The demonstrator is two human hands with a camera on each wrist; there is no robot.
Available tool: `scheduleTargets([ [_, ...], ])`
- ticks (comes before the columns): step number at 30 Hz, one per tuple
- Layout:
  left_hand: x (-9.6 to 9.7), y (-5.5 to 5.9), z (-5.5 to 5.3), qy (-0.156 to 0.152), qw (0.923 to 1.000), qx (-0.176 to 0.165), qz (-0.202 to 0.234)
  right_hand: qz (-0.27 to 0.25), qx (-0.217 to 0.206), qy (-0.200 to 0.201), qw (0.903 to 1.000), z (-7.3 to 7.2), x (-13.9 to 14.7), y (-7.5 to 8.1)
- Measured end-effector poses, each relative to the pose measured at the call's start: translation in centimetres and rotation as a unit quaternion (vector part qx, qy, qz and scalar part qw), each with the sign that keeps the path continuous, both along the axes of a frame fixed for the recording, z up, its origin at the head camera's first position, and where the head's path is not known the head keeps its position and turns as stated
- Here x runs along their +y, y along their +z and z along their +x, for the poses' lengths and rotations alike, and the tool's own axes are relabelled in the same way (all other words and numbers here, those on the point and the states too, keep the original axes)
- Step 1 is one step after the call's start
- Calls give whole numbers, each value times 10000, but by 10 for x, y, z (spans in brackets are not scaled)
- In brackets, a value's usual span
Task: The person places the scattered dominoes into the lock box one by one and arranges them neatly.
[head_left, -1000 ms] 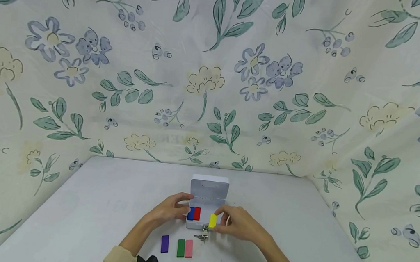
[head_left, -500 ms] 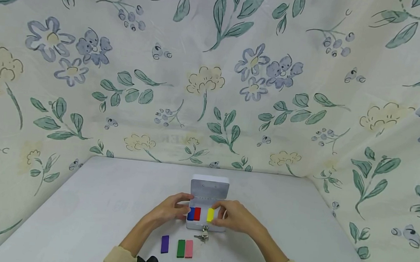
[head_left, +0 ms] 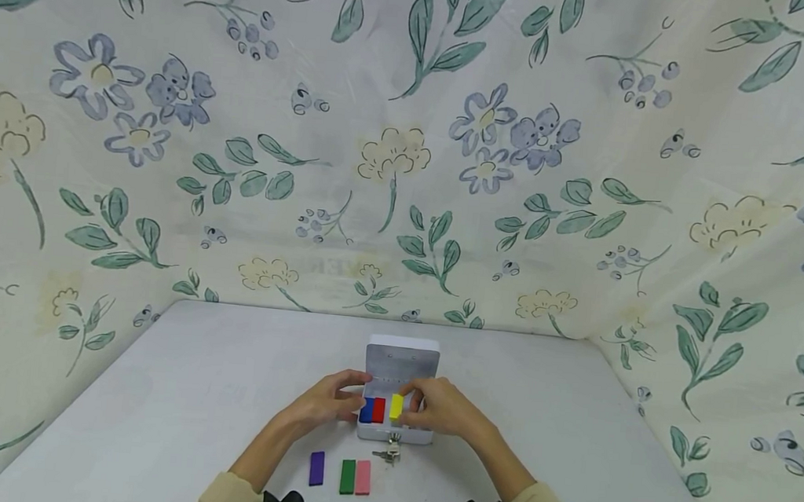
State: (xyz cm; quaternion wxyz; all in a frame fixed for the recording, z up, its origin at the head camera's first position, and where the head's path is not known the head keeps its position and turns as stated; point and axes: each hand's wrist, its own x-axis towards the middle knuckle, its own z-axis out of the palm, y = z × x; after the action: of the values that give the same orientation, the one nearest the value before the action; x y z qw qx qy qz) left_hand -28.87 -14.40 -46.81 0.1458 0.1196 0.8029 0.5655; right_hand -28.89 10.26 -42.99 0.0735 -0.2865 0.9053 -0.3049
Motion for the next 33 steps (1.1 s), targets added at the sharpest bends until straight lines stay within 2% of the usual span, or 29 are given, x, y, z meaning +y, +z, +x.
scheduleTargets([
  [13, 0, 0, 0, -61, 10000, 1, 11, 30, 34, 74, 10000, -8, -6, -11],
  [23, 0, 0, -1, -91, 9999, 36, 67, 319, 232, -137, 9991, -13, -12, -21],
  [33, 0, 0, 0, -65, 9999, 41, 72, 439, 297, -258, 9983, -14, -15, -25],
])
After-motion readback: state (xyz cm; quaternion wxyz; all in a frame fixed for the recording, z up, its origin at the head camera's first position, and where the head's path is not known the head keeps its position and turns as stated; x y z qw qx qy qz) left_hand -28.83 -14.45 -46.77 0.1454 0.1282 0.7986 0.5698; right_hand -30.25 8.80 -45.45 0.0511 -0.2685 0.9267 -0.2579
